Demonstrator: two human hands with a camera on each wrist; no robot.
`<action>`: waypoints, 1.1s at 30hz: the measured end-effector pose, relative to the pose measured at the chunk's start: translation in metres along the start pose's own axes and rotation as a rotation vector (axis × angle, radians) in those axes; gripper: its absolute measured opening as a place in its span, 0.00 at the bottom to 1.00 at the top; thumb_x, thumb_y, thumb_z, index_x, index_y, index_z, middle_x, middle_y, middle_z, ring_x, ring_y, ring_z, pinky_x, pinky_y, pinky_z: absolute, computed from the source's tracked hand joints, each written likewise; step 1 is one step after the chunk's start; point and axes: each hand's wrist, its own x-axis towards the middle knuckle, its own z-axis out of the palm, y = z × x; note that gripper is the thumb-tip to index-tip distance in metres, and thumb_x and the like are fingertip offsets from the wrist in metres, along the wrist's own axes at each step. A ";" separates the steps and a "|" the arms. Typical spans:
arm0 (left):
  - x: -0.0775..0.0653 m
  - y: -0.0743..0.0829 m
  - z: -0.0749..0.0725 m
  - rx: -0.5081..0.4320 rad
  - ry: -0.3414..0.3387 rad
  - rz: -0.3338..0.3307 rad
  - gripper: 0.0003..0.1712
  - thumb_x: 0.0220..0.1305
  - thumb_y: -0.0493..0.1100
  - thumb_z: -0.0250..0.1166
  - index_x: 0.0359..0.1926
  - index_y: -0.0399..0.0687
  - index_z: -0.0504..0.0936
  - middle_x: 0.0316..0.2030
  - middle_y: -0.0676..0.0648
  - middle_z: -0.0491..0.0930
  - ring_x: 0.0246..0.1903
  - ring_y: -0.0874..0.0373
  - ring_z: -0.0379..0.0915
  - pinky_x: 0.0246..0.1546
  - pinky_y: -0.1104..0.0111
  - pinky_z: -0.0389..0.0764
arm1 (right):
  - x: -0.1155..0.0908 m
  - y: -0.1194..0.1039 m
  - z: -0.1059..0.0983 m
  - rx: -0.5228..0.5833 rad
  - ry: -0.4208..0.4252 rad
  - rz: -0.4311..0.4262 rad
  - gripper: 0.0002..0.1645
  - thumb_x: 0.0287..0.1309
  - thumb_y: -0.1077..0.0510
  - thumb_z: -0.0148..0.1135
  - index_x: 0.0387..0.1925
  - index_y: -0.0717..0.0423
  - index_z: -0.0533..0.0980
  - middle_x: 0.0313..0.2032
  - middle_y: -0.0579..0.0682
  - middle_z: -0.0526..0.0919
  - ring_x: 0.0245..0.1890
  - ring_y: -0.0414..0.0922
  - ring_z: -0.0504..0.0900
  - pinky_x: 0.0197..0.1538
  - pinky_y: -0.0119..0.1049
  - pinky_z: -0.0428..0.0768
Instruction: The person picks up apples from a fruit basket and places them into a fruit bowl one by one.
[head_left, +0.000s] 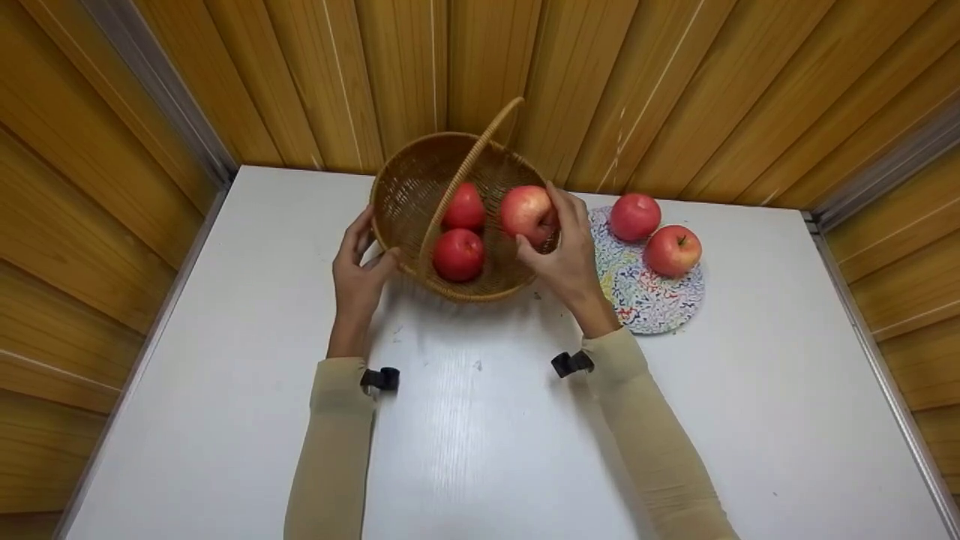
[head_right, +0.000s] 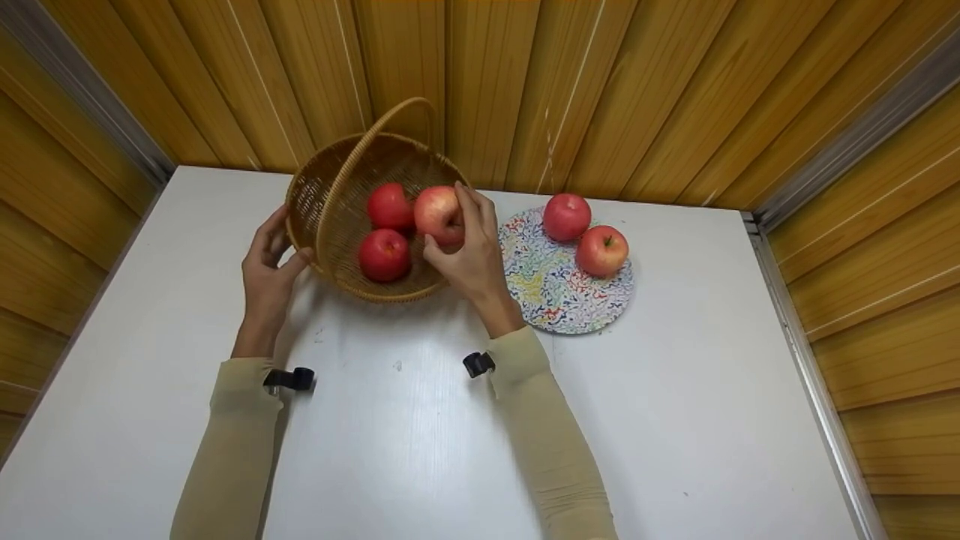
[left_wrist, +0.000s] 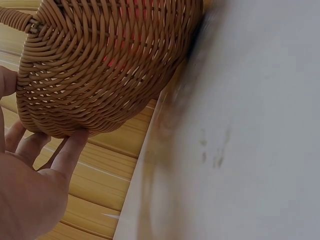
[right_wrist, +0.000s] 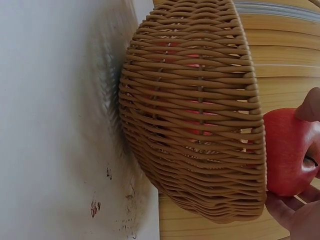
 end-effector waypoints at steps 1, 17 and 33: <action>0.000 0.000 0.000 0.003 0.000 -0.003 0.39 0.67 0.32 0.69 0.78 0.50 0.71 0.73 0.49 0.73 0.71 0.54 0.68 0.63 0.55 0.80 | 0.000 0.000 -0.001 0.009 0.005 -0.001 0.47 0.56 0.59 0.75 0.75 0.67 0.69 0.66 0.64 0.72 0.61 0.53 0.76 0.63 0.44 0.76; 0.001 0.000 0.000 0.019 0.004 -0.018 0.39 0.67 0.34 0.71 0.78 0.52 0.71 0.72 0.50 0.74 0.71 0.53 0.67 0.64 0.51 0.79 | -0.012 0.000 -0.026 0.119 0.172 0.084 0.44 0.54 0.64 0.77 0.69 0.71 0.67 0.65 0.62 0.76 0.63 0.49 0.77 0.64 0.48 0.78; 0.000 -0.001 0.000 -0.003 0.015 -0.018 0.40 0.66 0.32 0.71 0.77 0.51 0.72 0.72 0.50 0.74 0.70 0.55 0.68 0.64 0.53 0.79 | -0.024 0.009 -0.048 0.108 0.264 0.245 0.46 0.53 0.69 0.75 0.72 0.71 0.65 0.66 0.64 0.73 0.62 0.51 0.75 0.68 0.40 0.75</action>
